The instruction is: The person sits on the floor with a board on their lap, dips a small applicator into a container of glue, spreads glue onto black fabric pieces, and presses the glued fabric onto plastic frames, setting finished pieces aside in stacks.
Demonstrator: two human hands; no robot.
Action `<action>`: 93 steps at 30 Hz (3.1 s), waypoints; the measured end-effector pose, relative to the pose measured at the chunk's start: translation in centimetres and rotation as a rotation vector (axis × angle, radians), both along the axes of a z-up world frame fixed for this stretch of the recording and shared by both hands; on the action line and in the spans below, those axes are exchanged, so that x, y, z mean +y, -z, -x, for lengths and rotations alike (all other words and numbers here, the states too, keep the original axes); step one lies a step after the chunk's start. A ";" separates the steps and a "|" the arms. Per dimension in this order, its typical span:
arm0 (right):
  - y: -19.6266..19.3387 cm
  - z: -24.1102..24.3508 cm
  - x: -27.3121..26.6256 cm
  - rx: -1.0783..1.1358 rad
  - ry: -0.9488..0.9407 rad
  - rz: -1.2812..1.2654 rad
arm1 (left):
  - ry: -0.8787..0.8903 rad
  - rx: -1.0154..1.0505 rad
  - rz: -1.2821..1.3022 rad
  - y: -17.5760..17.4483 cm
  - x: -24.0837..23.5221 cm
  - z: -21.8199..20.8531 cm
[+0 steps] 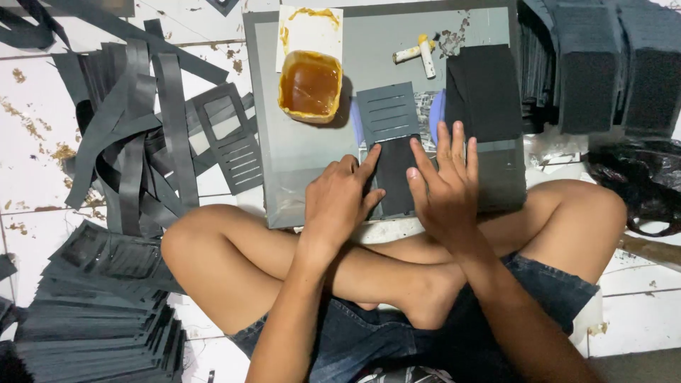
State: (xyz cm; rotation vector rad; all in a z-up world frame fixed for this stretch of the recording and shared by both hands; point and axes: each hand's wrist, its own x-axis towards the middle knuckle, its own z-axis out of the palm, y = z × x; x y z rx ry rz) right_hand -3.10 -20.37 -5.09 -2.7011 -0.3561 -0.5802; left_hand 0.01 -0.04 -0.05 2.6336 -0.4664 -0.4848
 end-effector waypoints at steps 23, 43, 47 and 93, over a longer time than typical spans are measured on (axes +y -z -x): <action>0.4 0.5 0.6 0.006 -0.083 0.022 | 0.010 -0.021 0.169 -2.0 1.7 -0.4; -0.2 5.2 1.6 0.058 -0.386 0.212 | -0.014 -0.040 0.055 0.1 0.5 -0.6; 1.5 7.2 1.2 0.071 -0.367 0.277 | -0.028 -0.041 0.039 0.7 0.4 -0.6; -2.7 13.3 -1.2 0.694 0.184 -1.821 | -0.834 0.521 1.342 3.5 -3.6 13.5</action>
